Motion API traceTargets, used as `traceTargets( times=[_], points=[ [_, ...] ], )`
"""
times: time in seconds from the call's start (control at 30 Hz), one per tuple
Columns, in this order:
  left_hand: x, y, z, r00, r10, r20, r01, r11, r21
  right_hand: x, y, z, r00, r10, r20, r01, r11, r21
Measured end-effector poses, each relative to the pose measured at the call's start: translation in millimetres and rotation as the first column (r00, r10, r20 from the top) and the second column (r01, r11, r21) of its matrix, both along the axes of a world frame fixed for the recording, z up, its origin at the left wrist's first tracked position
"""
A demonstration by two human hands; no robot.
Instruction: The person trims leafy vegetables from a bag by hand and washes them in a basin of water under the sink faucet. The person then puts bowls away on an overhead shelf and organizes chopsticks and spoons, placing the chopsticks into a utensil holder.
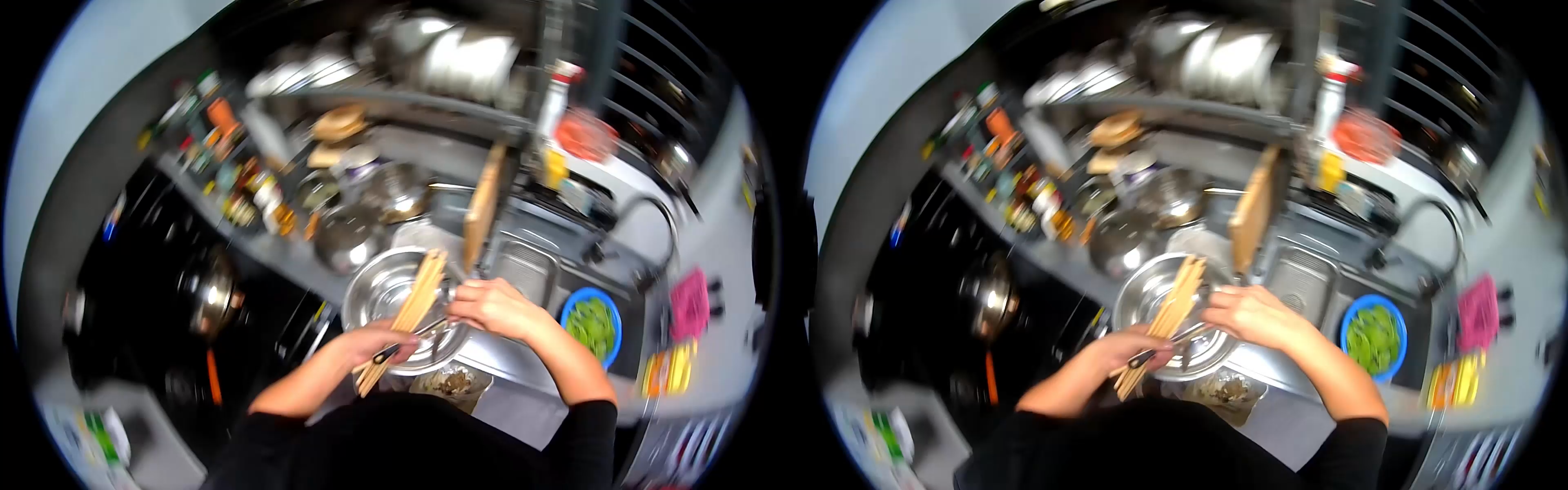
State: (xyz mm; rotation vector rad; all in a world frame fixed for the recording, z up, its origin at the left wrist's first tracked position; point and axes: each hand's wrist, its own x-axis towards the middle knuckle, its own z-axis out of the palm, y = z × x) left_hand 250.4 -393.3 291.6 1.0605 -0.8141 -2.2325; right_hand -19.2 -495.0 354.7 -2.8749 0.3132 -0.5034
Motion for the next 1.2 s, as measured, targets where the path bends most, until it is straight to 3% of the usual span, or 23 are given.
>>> traceTargets(
  times=[0.03,0.1,0.2,0.27,0.37,0.4,0.5,0.57,0.7,0.77,0.8,0.9,1.0,1.1,1.2],
  points=[
    [-0.8,-0.3,1.1,0.989,0.055,-0.136,-0.036,0.990,0.136,-4.2,2.2,0.8,0.999,-0.036,-0.009,0.035,0.998,-0.054],
    [-1.3,-4.1,2.0,0.971,0.091,-0.223,-0.055,0.985,0.163,-15.6,8.8,0.2,0.995,-0.086,0.050,0.095,0.966,-0.242],
    [-8.8,-16.3,-4.5,0.937,0.082,-0.339,-0.045,0.992,0.116,-36.8,15.6,-10.5,0.971,-0.128,0.202,0.206,0.878,-0.433],
    [-21.2,-21.2,-3.2,0.948,0.146,-0.284,-0.123,0.988,0.096,-60.6,15.3,-11.4,0.944,-0.192,0.269,0.313,0.780,-0.541],
    [-35.1,-18.8,6.6,0.954,0.228,-0.195,-0.241,0.969,-0.048,-108.2,-4.2,-28.2,0.762,-0.431,0.483,0.629,0.671,-0.394],
    [-41.0,-15.9,11.5,0.951,0.257,-0.171,-0.277,0.955,-0.106,-120.6,-14.2,-20.2,0.651,-0.439,0.619,0.690,0.683,-0.241],
    [-44.9,-2.4,18.6,0.926,0.291,-0.239,-0.335,0.927,-0.169,-147.4,-53.2,38.1,0.342,-0.493,0.800,0.712,0.691,0.122],
    [-46.3,6.5,21.8,0.911,0.344,-0.229,-0.390,0.898,-0.202,-159.2,-100.2,73.7,0.291,-0.473,0.832,0.637,0.744,0.200],
    [-43.7,20.8,27.1,0.880,0.422,-0.220,-0.465,0.860,-0.212,-161.7,-159.6,161.1,0.431,-0.651,0.624,0.459,0.754,0.469],
    [-36.6,27.0,27.4,0.876,0.416,-0.243,-0.470,0.848,-0.243,-156.5,-185.1,181.8,0.466,-0.644,0.606,0.265,0.755,0.599],
    [-33.0,31.1,27.7,0.866,0.446,-0.227,-0.494,0.834,-0.246,-153.9,-191.8,188.4,0.473,-0.617,0.629,0.212,0.773,0.598],
    [-25.9,38.2,28.6,0.841,0.490,-0.230,-0.537,0.806,-0.249,-156.6,-217.7,194.7,0.484,-0.655,0.581,0.355,0.753,0.554],
    [-19.3,39.6,24.5,0.815,0.526,-0.241,-0.576,0.780,-0.244,-160.1,-249.2,192.3,0.478,-0.682,0.553,0.208,0.700,0.683],
    [-17.3,38.4,21.9,0.806,0.526,-0.272,-0.586,0.776,-0.235,-162.0,-272.1,203.7,0.586,-0.590,0.556,0.032,0.702,0.711],
    [-21.8,35.4,22.7,0.805,0.523,-0.278,-0.586,0.773,-0.243,-159.7,-291.6,228.8,0.622,-0.616,0.484,0.066,0.657,0.751]
  ],
)
